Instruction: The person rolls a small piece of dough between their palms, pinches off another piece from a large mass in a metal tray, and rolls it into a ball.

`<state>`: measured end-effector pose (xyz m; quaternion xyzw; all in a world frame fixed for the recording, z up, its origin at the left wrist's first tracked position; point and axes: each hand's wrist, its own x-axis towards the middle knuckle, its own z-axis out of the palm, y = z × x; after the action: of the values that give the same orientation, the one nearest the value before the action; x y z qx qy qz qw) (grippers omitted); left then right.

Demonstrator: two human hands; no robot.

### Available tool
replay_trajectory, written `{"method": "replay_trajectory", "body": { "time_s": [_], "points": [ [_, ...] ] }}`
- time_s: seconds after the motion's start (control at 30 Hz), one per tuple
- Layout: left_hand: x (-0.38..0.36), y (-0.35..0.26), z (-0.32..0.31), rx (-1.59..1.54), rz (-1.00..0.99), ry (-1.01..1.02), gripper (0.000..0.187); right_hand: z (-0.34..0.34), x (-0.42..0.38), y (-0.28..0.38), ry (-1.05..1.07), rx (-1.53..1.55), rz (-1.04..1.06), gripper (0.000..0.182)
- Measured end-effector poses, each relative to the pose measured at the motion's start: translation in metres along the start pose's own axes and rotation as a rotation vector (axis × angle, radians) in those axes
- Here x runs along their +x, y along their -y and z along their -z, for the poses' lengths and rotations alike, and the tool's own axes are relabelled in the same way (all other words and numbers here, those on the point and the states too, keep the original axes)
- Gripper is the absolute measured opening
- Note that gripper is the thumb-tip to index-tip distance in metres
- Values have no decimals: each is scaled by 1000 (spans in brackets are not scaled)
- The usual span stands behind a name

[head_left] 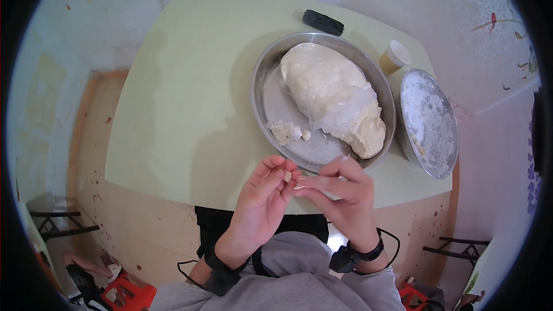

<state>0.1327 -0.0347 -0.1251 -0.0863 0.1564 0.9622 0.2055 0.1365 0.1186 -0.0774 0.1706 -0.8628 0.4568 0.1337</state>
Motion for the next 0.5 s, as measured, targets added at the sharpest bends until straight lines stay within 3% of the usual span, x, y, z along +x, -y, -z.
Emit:
{"method": "replay_trajectory", "body": {
  "time_s": [0.1,0.27,0.33,0.4,0.5],
  "points": [
    [-7,2,0,108,-26,-15,19,-17,-1,-1,-44,-180,118,29],
    [-13,-3,-10,211,6,-105,27,-20,-6,2,-33,-328,92,29],
    [-12,2,-3,436,-105,-6,30,-17,-5,3,-11,-333,58,27],
    [-11,1,-1,392,-43,1,31,-15,-1,2,21,-48,-125,26],
    [-9,1,1,315,35,6,31,-6,8,9,80,75,-278,26]
  ]
}}
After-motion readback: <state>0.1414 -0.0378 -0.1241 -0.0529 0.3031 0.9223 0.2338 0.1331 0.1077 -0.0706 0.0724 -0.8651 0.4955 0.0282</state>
